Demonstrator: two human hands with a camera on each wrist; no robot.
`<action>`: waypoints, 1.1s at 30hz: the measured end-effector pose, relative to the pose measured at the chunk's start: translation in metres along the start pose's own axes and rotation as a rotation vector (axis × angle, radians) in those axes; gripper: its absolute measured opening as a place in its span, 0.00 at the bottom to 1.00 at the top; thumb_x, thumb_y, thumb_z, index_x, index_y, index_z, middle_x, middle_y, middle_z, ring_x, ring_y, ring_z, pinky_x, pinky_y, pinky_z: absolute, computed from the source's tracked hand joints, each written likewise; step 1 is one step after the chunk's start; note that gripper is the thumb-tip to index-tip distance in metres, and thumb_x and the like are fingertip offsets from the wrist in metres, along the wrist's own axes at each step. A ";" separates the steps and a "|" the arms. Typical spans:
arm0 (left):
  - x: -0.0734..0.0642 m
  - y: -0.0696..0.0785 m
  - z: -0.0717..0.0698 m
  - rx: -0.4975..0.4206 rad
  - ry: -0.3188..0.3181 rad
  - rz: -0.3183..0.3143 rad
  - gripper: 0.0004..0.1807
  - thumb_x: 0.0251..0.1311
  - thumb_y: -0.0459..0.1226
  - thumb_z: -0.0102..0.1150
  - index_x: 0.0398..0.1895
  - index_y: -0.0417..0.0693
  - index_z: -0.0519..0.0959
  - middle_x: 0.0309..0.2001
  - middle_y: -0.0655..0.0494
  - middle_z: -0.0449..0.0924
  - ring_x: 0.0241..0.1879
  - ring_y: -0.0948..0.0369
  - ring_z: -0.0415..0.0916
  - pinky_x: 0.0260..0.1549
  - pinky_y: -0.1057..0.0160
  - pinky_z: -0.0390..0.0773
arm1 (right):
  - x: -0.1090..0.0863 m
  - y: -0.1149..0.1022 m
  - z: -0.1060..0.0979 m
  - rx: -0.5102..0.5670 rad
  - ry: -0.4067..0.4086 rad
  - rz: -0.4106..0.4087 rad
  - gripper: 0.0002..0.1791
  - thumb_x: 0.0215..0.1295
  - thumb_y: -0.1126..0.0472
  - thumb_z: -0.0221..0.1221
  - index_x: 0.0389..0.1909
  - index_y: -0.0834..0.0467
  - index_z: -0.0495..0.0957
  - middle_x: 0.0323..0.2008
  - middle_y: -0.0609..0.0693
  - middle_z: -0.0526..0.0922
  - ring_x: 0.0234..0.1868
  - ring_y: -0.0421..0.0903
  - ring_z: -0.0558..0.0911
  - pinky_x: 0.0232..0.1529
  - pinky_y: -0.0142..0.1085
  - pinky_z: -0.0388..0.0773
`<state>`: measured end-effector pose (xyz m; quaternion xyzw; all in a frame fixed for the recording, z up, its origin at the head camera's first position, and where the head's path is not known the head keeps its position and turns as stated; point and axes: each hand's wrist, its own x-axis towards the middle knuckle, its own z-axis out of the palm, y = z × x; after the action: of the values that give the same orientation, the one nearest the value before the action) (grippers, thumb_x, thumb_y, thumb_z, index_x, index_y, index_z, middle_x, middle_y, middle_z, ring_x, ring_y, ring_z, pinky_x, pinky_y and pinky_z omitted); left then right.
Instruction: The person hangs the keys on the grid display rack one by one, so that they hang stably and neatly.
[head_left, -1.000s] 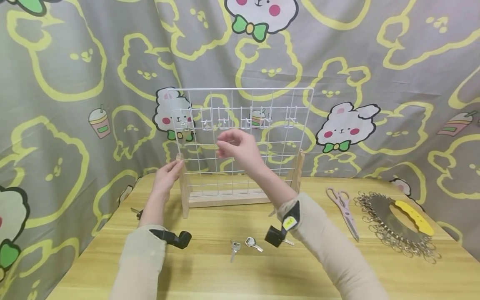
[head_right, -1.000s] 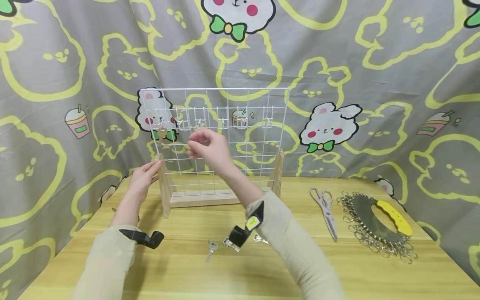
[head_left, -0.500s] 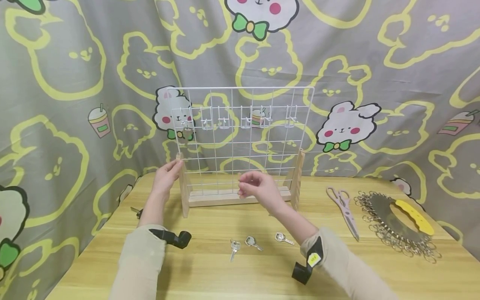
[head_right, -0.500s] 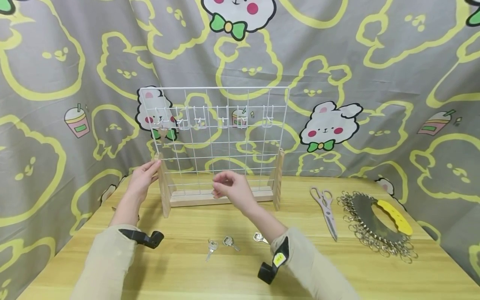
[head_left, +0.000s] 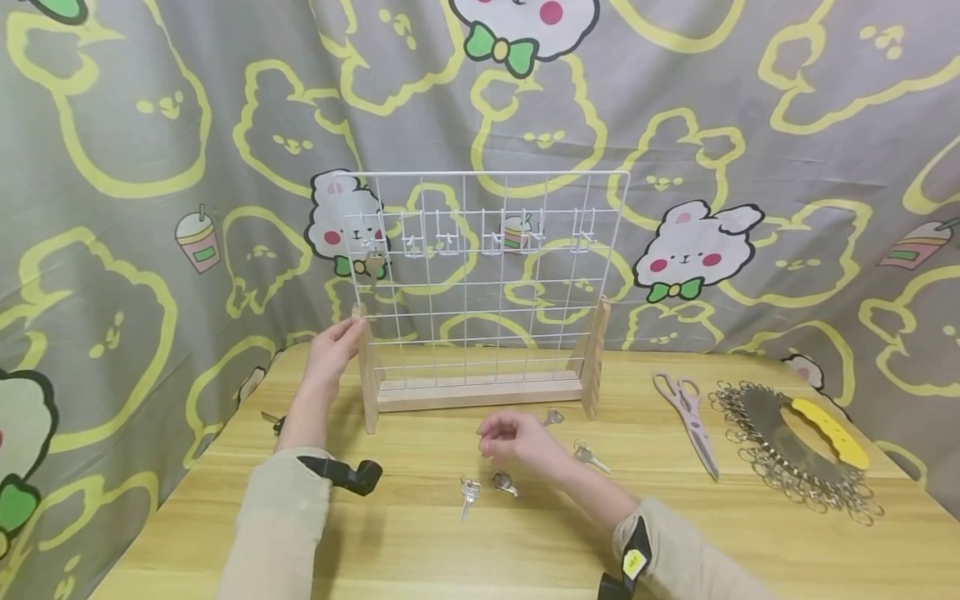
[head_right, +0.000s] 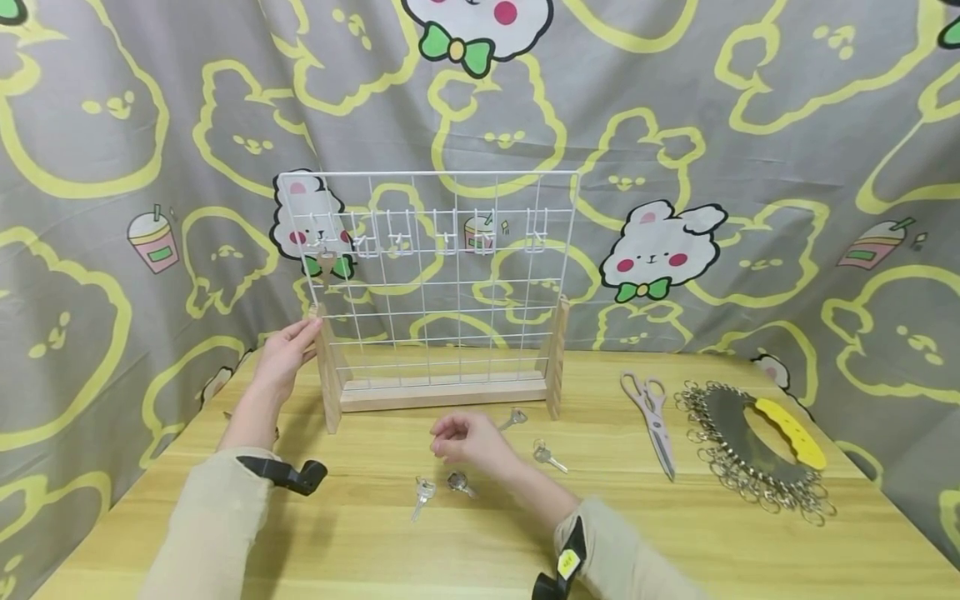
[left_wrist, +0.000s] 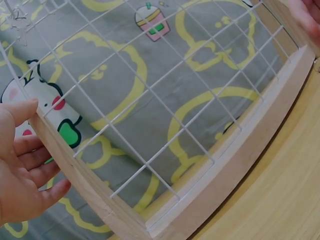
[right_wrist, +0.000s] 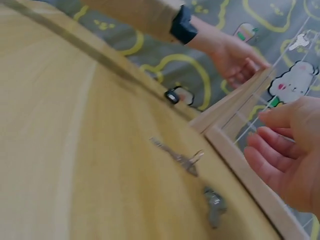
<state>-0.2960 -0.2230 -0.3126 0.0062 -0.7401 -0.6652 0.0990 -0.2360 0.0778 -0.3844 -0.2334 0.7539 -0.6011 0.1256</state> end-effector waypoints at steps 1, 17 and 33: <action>0.000 0.000 0.000 -0.001 -0.001 0.000 0.34 0.67 0.48 0.48 0.68 0.35 0.56 0.69 0.42 0.52 0.68 0.51 0.51 0.65 0.55 0.56 | 0.000 0.002 0.002 -0.017 -0.011 0.011 0.16 0.55 0.68 0.61 0.43 0.73 0.73 0.31 0.51 0.79 0.32 0.45 0.79 0.36 0.39 0.81; -0.001 0.001 0.001 -0.002 0.002 -0.005 0.33 0.67 0.46 0.48 0.67 0.35 0.57 0.69 0.42 0.53 0.68 0.51 0.51 0.65 0.54 0.56 | 0.001 0.017 0.031 -0.264 -0.096 0.066 0.03 0.54 0.71 0.62 0.25 0.63 0.78 0.18 0.49 0.77 0.15 0.39 0.74 0.15 0.32 0.78; 0.000 -0.001 0.000 -0.006 -0.002 0.000 0.33 0.67 0.47 0.48 0.67 0.35 0.57 0.69 0.43 0.52 0.68 0.51 0.50 0.65 0.54 0.56 | 0.011 -0.003 0.014 -0.275 -0.142 0.023 0.04 0.61 0.67 0.58 0.27 0.61 0.76 0.23 0.52 0.78 0.21 0.45 0.77 0.23 0.37 0.81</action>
<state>-0.2956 -0.2234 -0.3137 0.0052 -0.7383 -0.6673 0.0980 -0.2381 0.0596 -0.3842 -0.2815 0.8211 -0.4727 0.1522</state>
